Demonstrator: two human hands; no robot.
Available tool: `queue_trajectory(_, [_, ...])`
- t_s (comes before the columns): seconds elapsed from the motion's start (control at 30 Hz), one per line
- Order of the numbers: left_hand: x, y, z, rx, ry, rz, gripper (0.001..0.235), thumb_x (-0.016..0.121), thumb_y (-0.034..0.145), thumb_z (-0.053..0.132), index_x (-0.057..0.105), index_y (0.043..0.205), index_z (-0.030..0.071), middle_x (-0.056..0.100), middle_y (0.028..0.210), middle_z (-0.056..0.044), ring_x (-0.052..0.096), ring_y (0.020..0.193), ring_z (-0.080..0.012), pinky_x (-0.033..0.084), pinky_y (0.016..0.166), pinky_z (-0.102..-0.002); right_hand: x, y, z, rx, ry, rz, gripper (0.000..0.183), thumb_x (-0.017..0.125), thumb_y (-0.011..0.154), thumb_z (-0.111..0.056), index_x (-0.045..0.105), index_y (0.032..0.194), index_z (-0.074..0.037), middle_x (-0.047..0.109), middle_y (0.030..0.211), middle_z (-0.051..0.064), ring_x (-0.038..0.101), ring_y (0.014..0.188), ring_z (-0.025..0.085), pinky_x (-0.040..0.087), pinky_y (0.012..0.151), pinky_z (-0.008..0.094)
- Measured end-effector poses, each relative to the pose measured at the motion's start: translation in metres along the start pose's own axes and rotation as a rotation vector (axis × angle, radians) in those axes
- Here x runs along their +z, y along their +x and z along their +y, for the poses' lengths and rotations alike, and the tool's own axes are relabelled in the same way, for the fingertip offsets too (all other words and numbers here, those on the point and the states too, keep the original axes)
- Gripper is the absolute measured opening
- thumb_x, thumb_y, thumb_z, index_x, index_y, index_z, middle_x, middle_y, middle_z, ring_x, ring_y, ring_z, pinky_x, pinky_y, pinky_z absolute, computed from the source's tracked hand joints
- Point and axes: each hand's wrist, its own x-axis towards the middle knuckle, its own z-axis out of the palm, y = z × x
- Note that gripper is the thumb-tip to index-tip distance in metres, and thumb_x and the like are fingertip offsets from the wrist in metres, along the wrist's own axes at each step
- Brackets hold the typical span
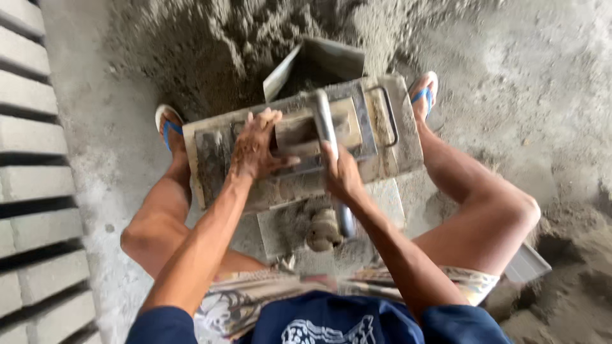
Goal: The person scoops wet concrete into a metal mold, levels the surface with a straight edge, and removes excess material. They then flip the mold to release the formed brick and stack it with others. This process is repeated multiple times.
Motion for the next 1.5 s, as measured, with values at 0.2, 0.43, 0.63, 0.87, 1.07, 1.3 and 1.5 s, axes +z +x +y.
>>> queue_trajectory(0.2, [-0.028,0.028,0.027,-0.033,0.089,-0.076,0.099,0.04,0.071,0.084,0.046,0.128,0.004,0.046,0.123,-0.012,0.044,0.124,-0.0308,0.023,0.112,-0.047,-0.059,-0.001,-0.002,0.413,0.466,-0.266,0.047,0.039,0.094,-0.051,0.055,0.088,-0.008,0.051,0.049,0.004,0.043,0.033,0.015,0.035,0.027,0.026])
queue_trajectory(0.43, [0.008,0.072,0.05,0.183,0.213,-0.08,0.086,0.04,0.066,0.086,0.054,0.109,0.013,0.046,0.095,-0.005,0.055,0.09,-0.0247,0.051,0.071,-0.041,-0.095,-0.008,0.022,0.194,0.185,0.009,0.051,0.022,0.096,-0.043,0.036,0.136,-0.015,0.051,0.056,0.019,0.053,0.038,0.027,0.046,0.03,0.039])
queue_trajectory(0.63, [-0.005,0.07,0.06,0.22,0.281,-0.121,0.063,0.053,0.075,0.071,0.05,0.1,0.013,0.039,0.089,-0.002,0.048,0.077,-0.0195,0.045,0.059,-0.033,-0.084,0.012,0.022,0.131,-0.207,0.18,0.057,0.016,0.096,-0.039,0.013,0.143,-0.007,0.06,0.083,0.034,0.062,0.067,0.045,0.049,0.058,0.058])
queue_trajectory(0.87, [-0.003,0.073,0.058,0.212,0.332,-0.166,0.076,0.04,0.076,0.081,0.051,0.108,0.013,0.05,0.094,-0.007,0.055,0.083,-0.0202,0.048,0.061,-0.031,-0.061,0.037,0.067,-0.025,-0.342,0.397,0.056,0.017,0.098,-0.036,0.023,0.14,0.001,0.044,0.119,0.03,0.043,0.111,0.044,0.034,0.095,0.056])
queue_trajectory(1.07, [0.054,0.092,0.027,0.319,0.484,0.138,0.053,0.055,0.072,0.068,0.049,0.087,0.018,0.037,0.083,0.001,0.049,0.072,-0.0167,0.043,0.054,-0.029,-0.046,0.05,0.033,-0.544,-0.203,0.297,0.037,0.039,0.098,-0.024,0.049,0.131,-0.01,0.059,0.101,0.019,0.055,0.097,0.039,0.045,0.081,0.05])
queue_trajectory(1.3, [-0.061,0.046,0.014,0.052,0.413,0.011,0.062,0.068,0.057,0.066,0.055,0.102,0.025,0.046,0.096,0.003,0.052,0.092,-0.021,0.049,0.066,-0.037,0.019,0.049,-0.056,-0.731,-0.152,0.293,0.029,0.052,0.09,-0.022,0.059,0.118,-0.015,0.062,0.094,0.015,0.061,0.092,0.038,0.049,0.078,0.046])
queue_trajectory(1.5, [-0.16,-0.088,-0.053,-0.139,0.42,0.438,0.036,0.065,0.078,0.048,0.061,0.091,0.014,0.052,0.084,-0.011,0.053,0.073,-0.0319,0.047,0.057,-0.041,0.159,0.01,-0.147,-0.834,-0.152,-0.066,0.02,0.043,0.085,-0.017,0.054,0.1,-0.011,0.061,0.084,0.015,0.053,0.083,0.036,0.04,0.072,0.044])
